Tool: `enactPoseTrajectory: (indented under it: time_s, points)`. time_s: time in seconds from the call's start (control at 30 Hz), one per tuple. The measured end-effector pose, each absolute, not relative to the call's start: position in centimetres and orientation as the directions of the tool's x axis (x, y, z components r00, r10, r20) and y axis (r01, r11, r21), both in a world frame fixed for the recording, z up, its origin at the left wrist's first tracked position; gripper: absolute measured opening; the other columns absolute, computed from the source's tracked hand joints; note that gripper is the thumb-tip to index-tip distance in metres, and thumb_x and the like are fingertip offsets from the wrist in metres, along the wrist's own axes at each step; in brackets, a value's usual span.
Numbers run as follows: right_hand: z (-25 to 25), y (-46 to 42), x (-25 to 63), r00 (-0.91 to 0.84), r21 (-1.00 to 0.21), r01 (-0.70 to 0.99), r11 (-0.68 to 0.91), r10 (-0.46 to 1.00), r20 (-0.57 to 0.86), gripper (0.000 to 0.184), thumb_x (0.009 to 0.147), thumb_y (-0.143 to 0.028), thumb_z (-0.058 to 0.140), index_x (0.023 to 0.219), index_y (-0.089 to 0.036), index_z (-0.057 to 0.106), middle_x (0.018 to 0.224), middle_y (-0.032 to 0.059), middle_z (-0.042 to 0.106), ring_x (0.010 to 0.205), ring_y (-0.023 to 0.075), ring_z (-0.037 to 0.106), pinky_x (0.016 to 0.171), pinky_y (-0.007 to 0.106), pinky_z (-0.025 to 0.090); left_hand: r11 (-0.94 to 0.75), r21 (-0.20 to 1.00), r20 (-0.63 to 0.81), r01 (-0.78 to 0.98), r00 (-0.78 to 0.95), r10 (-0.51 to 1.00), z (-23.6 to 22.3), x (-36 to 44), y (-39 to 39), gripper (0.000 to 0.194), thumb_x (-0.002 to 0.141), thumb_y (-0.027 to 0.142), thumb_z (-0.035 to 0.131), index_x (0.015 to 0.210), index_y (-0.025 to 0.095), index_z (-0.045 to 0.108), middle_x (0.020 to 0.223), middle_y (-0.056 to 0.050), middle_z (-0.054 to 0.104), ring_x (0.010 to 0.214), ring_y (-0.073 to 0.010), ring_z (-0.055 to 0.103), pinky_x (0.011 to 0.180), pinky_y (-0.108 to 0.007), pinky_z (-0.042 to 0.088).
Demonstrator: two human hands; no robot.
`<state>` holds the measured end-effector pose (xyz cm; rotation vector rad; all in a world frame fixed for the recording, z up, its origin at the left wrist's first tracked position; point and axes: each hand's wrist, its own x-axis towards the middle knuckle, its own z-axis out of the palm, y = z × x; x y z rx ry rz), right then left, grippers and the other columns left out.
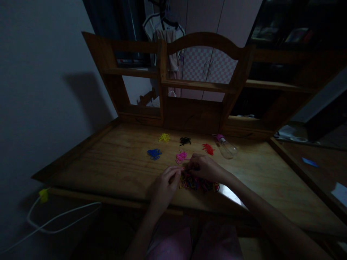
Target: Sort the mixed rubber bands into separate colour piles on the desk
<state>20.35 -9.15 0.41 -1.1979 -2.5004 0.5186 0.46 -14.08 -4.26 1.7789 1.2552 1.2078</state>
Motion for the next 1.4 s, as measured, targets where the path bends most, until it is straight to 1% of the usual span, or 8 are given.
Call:
enactPoseTrajectory:
  time_s: [0.27,0.4,0.5,0.67,0.87,0.97,1.13,1.4]
  points:
    - [0.1,-8.7,21.4,-0.555,-0.558,0.653,0.512,0.825,0.108,0.013,0.081,-0.027,0.064,0.086,-0.018,0.07,0.082,0.004,0.063,0.071,0.0138,0.057,0.064,0.024,0.042,-0.344,0.872,0.326,0.348,0.112,0.939,-4.2,0.5,-14.1,0.026,0.093,0.029,0.046,0.099,0.022,0.07,0.106,-0.005,0.068,0.101,-0.0184,0.062,0.092,-0.03,0.048]
    - [0.3,-8.7,21.9,-0.553,-0.532,0.68,0.504,0.829,0.078,0.01,0.077,-0.024,0.068,0.085,-0.018,0.07,0.082,0.0035,0.063,0.071,0.0137,0.057,0.063,0.023,0.041,-0.342,0.872,0.326,0.35,0.104,0.939,-4.1,0.5,-14.2,0.025,0.092,0.029,0.047,0.098,0.022,0.07,0.105,-0.005,0.069,0.099,-0.0188,0.063,0.091,-0.029,0.049]
    - [0.7,-9.0,21.7,-0.555,-0.49,0.693,0.529,0.825,0.105,0.009,0.077,-0.021,0.068,0.086,-0.018,0.07,0.088,0.0042,0.062,0.074,0.0136,0.057,0.064,0.023,0.041,-0.344,0.872,0.329,0.349,0.103,0.939,-4.1,0.5,-14.1,0.026,0.092,0.029,0.047,0.098,0.022,0.07,0.104,-0.005,0.069,0.1,-0.0186,0.063,0.091,-0.029,0.049]
    - [1.3,-9.4,20.7,-0.606,-0.445,0.668,0.596,0.783,0.14,0.019,0.08,-0.018,0.064,0.098,-0.021,0.069,0.095,0.0047,0.062,0.082,0.0156,0.058,0.071,0.024,0.041,-0.344,0.87,0.329,0.353,0.104,0.939,-4.3,0.5,-14.0,0.026,0.092,0.03,0.046,0.098,0.022,0.07,0.105,-0.005,0.068,0.101,-0.0188,0.063,0.091,-0.031,0.049]
    - [1.2,-9.4,19.8,-0.643,-0.419,0.664,0.619,0.759,0.103,0.025,0.078,-0.008,0.058,0.096,-0.02,0.069,0.094,0.0048,0.062,0.08,0.015,0.058,0.068,0.023,0.04,-0.343,0.872,0.325,0.35,0.11,0.939,-4.2,0.5,-14.0,0.027,0.092,0.03,0.045,0.099,0.022,0.07,0.106,-0.005,0.068,0.101,-0.0187,0.062,0.092,-0.031,0.049]
    - [1.1,-9.4,19.6,-0.638,-0.408,0.672,0.618,0.763,0.106,0.021,0.076,-0.008,0.058,0.092,-0.019,0.069,0.092,0.0046,0.062,0.078,0.0147,0.058,0.066,0.023,0.039,-0.344,0.871,0.329,0.351,0.103,0.939,-4.2,0.5,-14.0,0.026,0.092,0.029,0.046,0.099,0.022,0.07,0.106,-0.005,0.068,0.101,-0.0186,0.063,0.092,-0.031,0.049]
    - [0.7,-9.1,19.8,-0.593,-0.438,0.696,0.569,0.799,0.095,0.016,0.073,-0.011,0.06,0.086,-0.017,0.066,0.084,0.003,0.062,0.071,0.0135,0.056,0.062,0.022,0.038,-0.35,0.868,0.334,0.352,0.108,0.936,-4.3,0.5,-14.0,0.025,0.093,0.028,0.046,0.099,0.023,0.07,0.106,-0.004,0.068,0.101,-0.0179,0.063,0.093,-0.03,0.048]
    - [1.3,-9.1,20.6,-0.584,-0.519,0.658,0.546,0.805,0.106,0.013,0.072,-0.017,0.064,0.085,-0.017,0.063,0.086,0.0021,0.06,0.071,0.0125,0.055,0.063,0.022,0.04,-0.343,0.871,0.327,0.352,0.108,0.939,-4.4,0.6,-14.1,0.025,0.093,0.027,0.046,0.1,0.022,0.07,0.107,-0.004,0.068,0.101,-0.0179,0.062,0.091,-0.029,0.048]
